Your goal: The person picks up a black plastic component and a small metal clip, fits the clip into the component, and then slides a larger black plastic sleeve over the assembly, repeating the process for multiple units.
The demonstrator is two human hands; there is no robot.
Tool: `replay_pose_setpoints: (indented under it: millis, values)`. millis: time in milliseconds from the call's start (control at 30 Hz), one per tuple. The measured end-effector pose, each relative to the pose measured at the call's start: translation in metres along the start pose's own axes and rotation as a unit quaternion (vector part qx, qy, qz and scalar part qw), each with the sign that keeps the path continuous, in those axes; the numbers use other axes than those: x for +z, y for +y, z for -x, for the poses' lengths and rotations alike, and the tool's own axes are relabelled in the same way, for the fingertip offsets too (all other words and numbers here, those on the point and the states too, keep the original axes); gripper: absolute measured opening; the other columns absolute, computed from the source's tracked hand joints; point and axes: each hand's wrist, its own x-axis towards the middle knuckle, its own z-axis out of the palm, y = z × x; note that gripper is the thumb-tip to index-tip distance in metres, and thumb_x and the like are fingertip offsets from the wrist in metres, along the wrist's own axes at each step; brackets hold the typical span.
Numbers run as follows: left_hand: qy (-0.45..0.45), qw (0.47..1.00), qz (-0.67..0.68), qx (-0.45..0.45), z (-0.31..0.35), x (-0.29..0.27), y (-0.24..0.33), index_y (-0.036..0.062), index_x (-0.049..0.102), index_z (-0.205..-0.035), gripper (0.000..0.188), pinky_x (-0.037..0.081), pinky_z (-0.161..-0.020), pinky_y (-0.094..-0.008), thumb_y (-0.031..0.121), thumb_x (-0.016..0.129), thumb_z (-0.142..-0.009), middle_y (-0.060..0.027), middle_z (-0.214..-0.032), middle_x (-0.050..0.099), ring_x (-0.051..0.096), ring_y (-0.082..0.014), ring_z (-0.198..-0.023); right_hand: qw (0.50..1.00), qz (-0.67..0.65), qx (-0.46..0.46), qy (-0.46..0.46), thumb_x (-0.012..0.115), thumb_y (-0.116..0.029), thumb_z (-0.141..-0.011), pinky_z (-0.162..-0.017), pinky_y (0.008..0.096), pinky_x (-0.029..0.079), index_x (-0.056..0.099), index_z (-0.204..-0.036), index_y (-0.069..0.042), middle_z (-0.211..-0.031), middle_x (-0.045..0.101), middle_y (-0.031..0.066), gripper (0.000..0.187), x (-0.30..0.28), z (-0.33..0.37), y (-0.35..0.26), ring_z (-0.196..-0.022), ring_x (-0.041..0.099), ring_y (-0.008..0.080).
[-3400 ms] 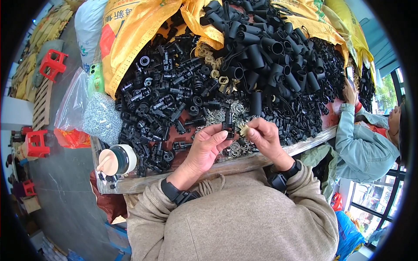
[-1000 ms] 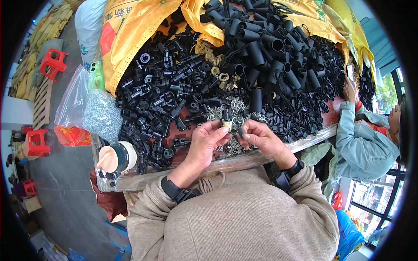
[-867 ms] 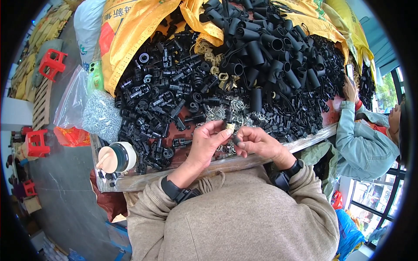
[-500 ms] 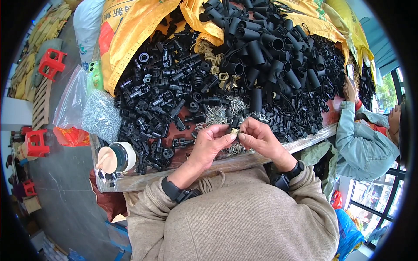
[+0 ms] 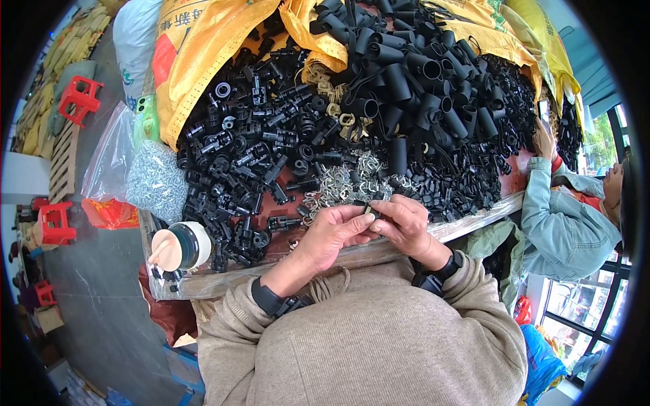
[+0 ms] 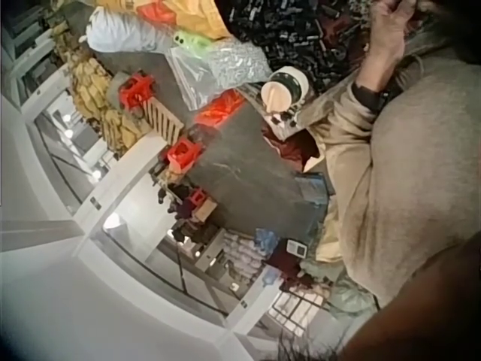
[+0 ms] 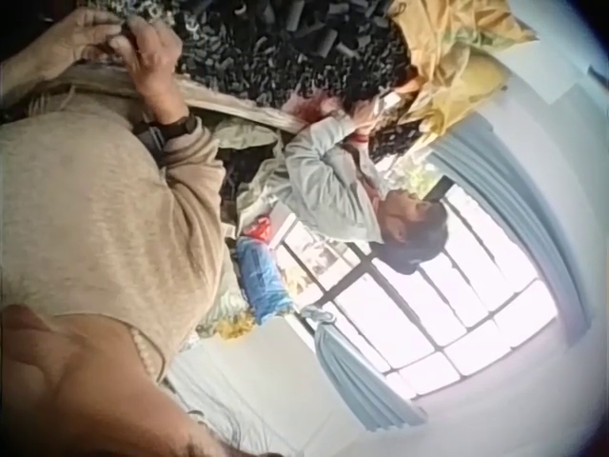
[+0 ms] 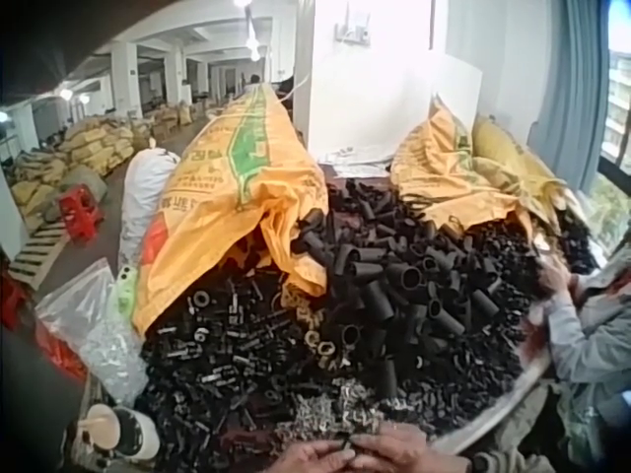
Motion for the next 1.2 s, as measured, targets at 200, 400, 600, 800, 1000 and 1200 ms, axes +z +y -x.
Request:
replay_pose_setpoints:
  millis: [200, 400, 600, 800, 1000, 1200]
  values:
    - [-0.005, 1.0, 0.008, 0.001, -0.002, 0.001, 0.001, -0.0002, 0.056, -0.092, 0.019, 0.049, -0.059, -0.0195, 0.017, 0.051, -0.085, -0.0052, -0.082, 0.06, 0.059, -0.0117, -0.068, 1.0, 0.025, 0.002, 0.017, 0.066, -0.012, -0.07, -0.044, 0.0275, 0.038, 0.058, -0.088, -0.001, -0.061, 0.05, 0.007, 0.023, -0.001, 0.003, 0.005, -0.05, 0.048, 0.0194]
    - [-0.015, 0.998, -0.042, 0.041, -0.001, -0.009, -0.001, 0.0007, 0.057, -0.094, 0.024, 0.046, -0.054, -0.018, 0.023, 0.051, -0.085, -0.0012, -0.074, 0.058, 0.055, -0.0065, -0.06, 0.971, 0.205, 0.088, 0.082, 0.061, -0.014, -0.071, -0.056, 0.0312, 0.041, 0.051, -0.102, -0.002, -0.078, 0.052, 0.0112, 0.034, -0.015, -0.017, 0.038, -0.065, 0.051, 0.0239]
    - [-0.017, 0.997, -0.044, 0.058, -0.004, -0.008, 0.001, 0.0004, 0.057, -0.093, 0.024, 0.045, -0.049, -0.0172, 0.023, 0.052, -0.084, -0.001, -0.071, 0.057, 0.052, -0.0046, -0.054, 0.928, 0.328, 0.176, -0.035, 0.061, -0.014, -0.069, -0.071, 0.0356, 0.041, 0.041, -0.114, -0.004, -0.09, 0.05, 0.0128, 0.051, -0.016, -0.012, 0.049, -0.081, 0.05, 0.0301]
    - [0.004, 0.999, -0.028, 0.044, -0.001, -0.005, 0.0, 0.0008, 0.054, -0.095, 0.021, 0.045, -0.051, -0.0185, 0.019, 0.054, -0.083, -0.0045, -0.077, 0.059, 0.055, -0.0077, -0.059, 0.933, 0.306, 0.181, -0.052, 0.062, -0.012, -0.069, -0.071, 0.0343, 0.041, 0.044, -0.11, -0.002, -0.088, 0.05, 0.0124, 0.046, -0.027, -0.014, 0.044, -0.08, 0.051, 0.0282]
    - [0.002, 0.998, -0.01, 0.054, -0.003, -0.006, -0.003, 0.0004, 0.049, -0.104, 0.028, 0.047, -0.055, -0.0212, 0.014, 0.057, -0.081, -0.007, -0.079, 0.059, 0.056, -0.0102, -0.062, 0.952, 0.172, 0.253, -0.02, 0.061, -0.01, -0.069, -0.073, 0.0357, 0.04, 0.047, -0.108, -0.002, -0.088, 0.05, 0.0133, 0.042, -0.056, -0.019, 0.035, -0.084, 0.05, 0.0282]
    - [0.008, 0.999, -0.018, 0.047, -0.004, -0.006, -0.002, -0.0007, 0.048, -0.104, 0.03, 0.048, -0.056, -0.0212, 0.014, 0.058, -0.08, -0.0093, -0.082, 0.06, 0.058, -0.0112, -0.065, 0.947, 0.285, 0.14, -0.053, 0.063, -0.012, -0.068, -0.074, 0.0366, 0.04, 0.047, -0.109, -0.002, -0.088, 0.049, 0.0137, 0.045, -0.031, -0.007, 0.046, -0.085, 0.049, 0.0288]
